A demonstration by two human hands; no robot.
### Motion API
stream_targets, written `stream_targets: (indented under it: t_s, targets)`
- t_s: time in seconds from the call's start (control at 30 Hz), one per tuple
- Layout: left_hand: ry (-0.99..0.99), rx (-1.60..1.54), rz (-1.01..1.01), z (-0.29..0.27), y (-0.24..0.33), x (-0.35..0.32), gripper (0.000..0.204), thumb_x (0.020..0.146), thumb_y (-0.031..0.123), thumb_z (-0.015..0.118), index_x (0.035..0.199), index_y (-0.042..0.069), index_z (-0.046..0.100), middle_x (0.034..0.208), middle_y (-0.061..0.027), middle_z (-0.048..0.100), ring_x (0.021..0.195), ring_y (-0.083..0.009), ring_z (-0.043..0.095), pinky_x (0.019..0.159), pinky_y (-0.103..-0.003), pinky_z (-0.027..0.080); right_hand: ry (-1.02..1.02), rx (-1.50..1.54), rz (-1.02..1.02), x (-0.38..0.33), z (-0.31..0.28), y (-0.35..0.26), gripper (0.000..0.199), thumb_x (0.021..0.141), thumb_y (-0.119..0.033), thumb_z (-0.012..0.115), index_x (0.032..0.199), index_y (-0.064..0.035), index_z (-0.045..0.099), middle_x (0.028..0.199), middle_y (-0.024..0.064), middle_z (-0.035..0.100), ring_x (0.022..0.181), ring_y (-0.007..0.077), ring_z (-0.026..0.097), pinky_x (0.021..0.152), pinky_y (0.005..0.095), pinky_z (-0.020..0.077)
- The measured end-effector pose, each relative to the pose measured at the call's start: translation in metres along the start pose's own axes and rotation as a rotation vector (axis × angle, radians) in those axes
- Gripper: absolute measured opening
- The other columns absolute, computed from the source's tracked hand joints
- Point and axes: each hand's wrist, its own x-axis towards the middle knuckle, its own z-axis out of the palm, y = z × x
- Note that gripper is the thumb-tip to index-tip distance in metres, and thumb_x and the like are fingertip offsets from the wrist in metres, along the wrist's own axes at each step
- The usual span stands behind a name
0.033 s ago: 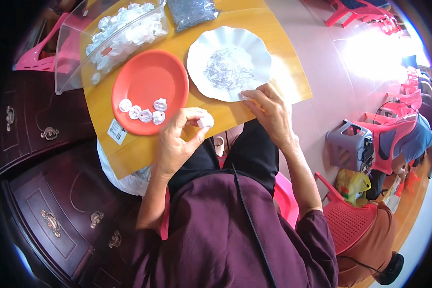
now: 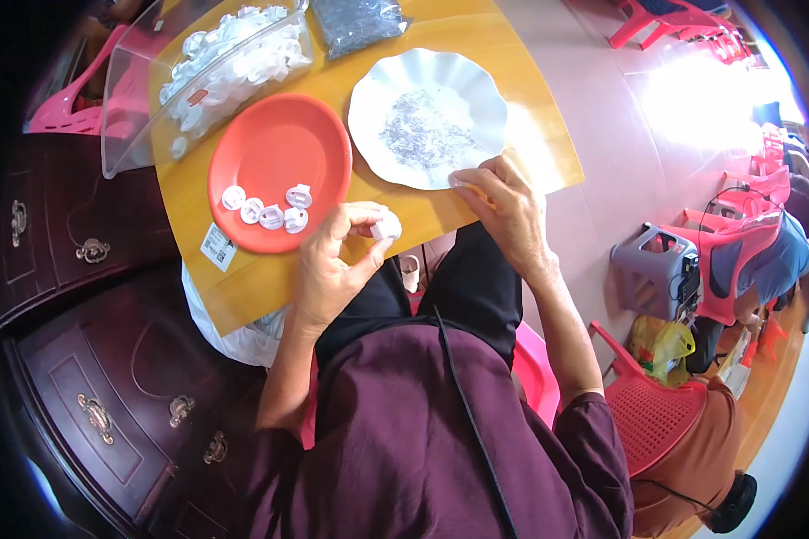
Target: The person repeatedly picks up plastic pieces from a red plate and metal components from a white bowl, then inserts the metal components into the plastic pieces by hand to assemble them.
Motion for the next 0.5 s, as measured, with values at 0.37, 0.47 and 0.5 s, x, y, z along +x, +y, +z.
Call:
stream_targets:
  t_s: [0.37,0.47,0.5]
  targets:
    - [0.017,-0.375,-0.066,0.022,0.003,0.006,0.028,0.084,-0.009,0.067,0.108,-0.001,0.055,0.112,-0.0094,0.06,0.1,-0.0161,0.063,0.088,-0.029,0.052,0.12,0.195,0.056,-0.005,0.001,-0.002,0.01,0.085,-0.007,0.074,0.094,-0.0049,0.073,0.084,0.0059,0.064,0.071,0.0141,0.062,0.062,0.0263,0.0493]
    - [0.013,-0.399,-0.044,0.021,0.006,0.007,0.03,0.084,-0.013,0.065,0.109,-0.001,0.055,0.112,-0.0091,0.058,0.102,-0.0163,0.062,0.092,-0.03,0.05,0.087,0.363,0.22,-0.011,-0.004,-0.021,0.01,0.085,-0.006,0.072,0.095,-0.0048,0.072,0.083,0.005,0.064,0.068,0.0119,0.061,0.059,0.0256,0.0478]
    - [0.01,-0.394,-0.052,0.021,0.007,0.006,0.03,0.084,-0.013,0.065,0.109,-0.001,0.055,0.112,-0.0091,0.058,0.102,-0.0163,0.062,0.092,-0.03,0.05,0.083,0.478,0.239,-0.015,-0.003,-0.026,0.009,0.087,-0.005,0.071,0.096,-0.0024,0.072,0.086,0.0032,0.064,0.069,0.0081,0.057,0.059,0.0226,0.0448]
